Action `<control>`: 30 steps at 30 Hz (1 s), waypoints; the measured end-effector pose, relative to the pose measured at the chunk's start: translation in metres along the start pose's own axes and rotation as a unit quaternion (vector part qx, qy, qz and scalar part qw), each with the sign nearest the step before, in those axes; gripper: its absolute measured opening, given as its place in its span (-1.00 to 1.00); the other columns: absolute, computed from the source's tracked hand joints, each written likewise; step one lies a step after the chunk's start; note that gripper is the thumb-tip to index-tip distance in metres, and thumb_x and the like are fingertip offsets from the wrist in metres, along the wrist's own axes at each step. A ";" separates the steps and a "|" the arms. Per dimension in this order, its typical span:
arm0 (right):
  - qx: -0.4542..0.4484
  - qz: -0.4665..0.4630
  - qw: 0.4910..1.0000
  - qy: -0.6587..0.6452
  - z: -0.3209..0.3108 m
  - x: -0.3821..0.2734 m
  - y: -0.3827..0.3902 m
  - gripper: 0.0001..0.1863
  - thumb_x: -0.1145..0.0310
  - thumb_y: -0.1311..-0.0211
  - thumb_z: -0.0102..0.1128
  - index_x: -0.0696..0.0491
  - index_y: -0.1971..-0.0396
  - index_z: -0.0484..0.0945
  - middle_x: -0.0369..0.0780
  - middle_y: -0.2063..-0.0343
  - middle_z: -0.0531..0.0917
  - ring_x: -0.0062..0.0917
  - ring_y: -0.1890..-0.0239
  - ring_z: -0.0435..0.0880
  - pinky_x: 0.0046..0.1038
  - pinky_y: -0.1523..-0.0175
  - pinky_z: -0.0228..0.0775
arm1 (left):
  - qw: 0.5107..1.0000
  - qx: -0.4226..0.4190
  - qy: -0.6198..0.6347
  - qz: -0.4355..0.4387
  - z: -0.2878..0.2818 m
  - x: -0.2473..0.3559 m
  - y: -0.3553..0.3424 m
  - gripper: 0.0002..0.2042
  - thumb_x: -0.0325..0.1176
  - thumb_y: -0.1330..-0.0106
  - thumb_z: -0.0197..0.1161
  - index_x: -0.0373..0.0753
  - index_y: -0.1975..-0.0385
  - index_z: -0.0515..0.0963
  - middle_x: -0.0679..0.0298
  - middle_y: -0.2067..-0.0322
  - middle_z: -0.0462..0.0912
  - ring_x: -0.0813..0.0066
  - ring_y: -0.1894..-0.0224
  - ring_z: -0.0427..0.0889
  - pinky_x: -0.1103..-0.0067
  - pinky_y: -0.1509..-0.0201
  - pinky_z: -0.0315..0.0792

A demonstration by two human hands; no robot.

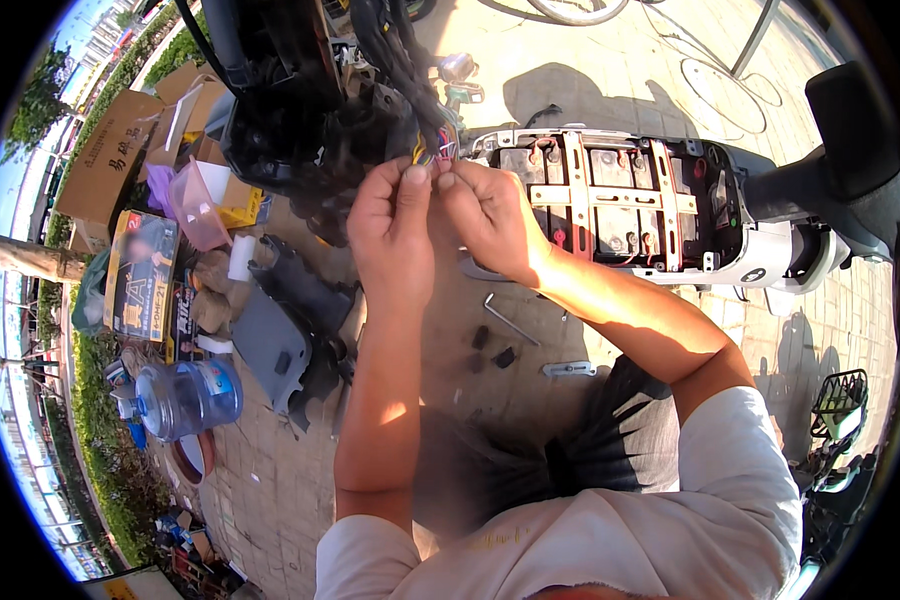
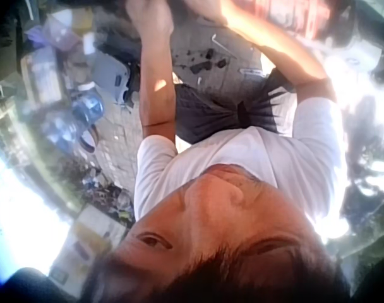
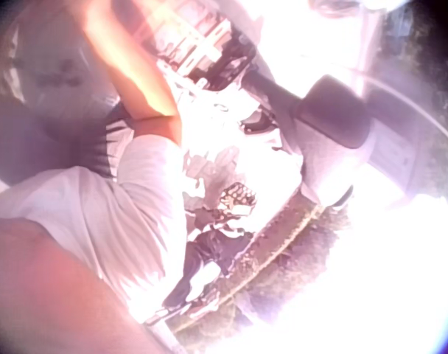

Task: The person repairs electrical wiring on a scooter by stripping insulation from wires and twisting them together. They work on a bundle of multi-colored wires near the scooter's battery compartment, using their hands to manipulate the strands and secure the connections.

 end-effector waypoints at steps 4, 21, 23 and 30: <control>0.003 -0.005 1.000 -0.001 -0.002 -0.001 0.000 -0.79 0.40 -0.23 0.03 0.23 0.48 0.53 -0.03 0.70 0.50 -0.25 0.68 0.53 -0.36 0.51 0.36 | 1.000 0.000 0.008 -0.004 0.003 -0.001 0.000 -0.81 -0.37 -0.39 0.12 -0.39 0.22 0.53 0.29 0.30 0.64 0.66 0.25 0.52 0.68 0.10 0.39; 0.002 -0.012 1.000 0.004 -0.001 0.002 0.000 -0.79 0.40 -0.23 0.03 0.23 0.50 0.53 -0.02 0.71 0.48 -0.23 0.68 0.52 -0.35 0.53 0.34 | 1.000 -0.010 0.003 0.004 0.002 -0.001 0.000 -0.82 -0.40 -0.37 0.13 -0.39 0.18 0.50 0.22 0.26 0.62 0.55 0.22 0.57 0.61 0.11 0.47; 0.003 -0.012 1.000 0.004 -0.001 0.001 0.000 -0.79 0.40 -0.23 0.03 0.23 0.49 0.53 -0.03 0.71 0.49 -0.23 0.68 0.53 -0.36 0.53 0.35 | 1.000 -0.011 0.003 0.001 0.001 -0.001 -0.001 -0.82 -0.40 -0.37 0.13 -0.39 0.19 0.51 0.22 0.26 0.62 0.55 0.22 0.57 0.60 0.10 0.47; 0.007 -0.020 1.000 0.001 -0.002 0.001 0.000 -0.79 0.41 -0.23 0.02 0.23 0.49 0.54 -0.04 0.70 0.52 -0.26 0.67 0.56 -0.37 0.52 0.38 | 1.000 -0.011 0.021 -0.006 0.003 -0.002 0.000 -0.82 -0.39 -0.37 0.13 -0.40 0.18 0.50 0.20 0.25 0.62 0.53 0.21 0.57 0.59 0.10 0.48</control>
Point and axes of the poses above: each hand's wrist, its own y-axis away from the middle knuckle, its own z-axis out of the palm, x = y × z, the point moved 9 cm from there along -y, towards the middle knuckle
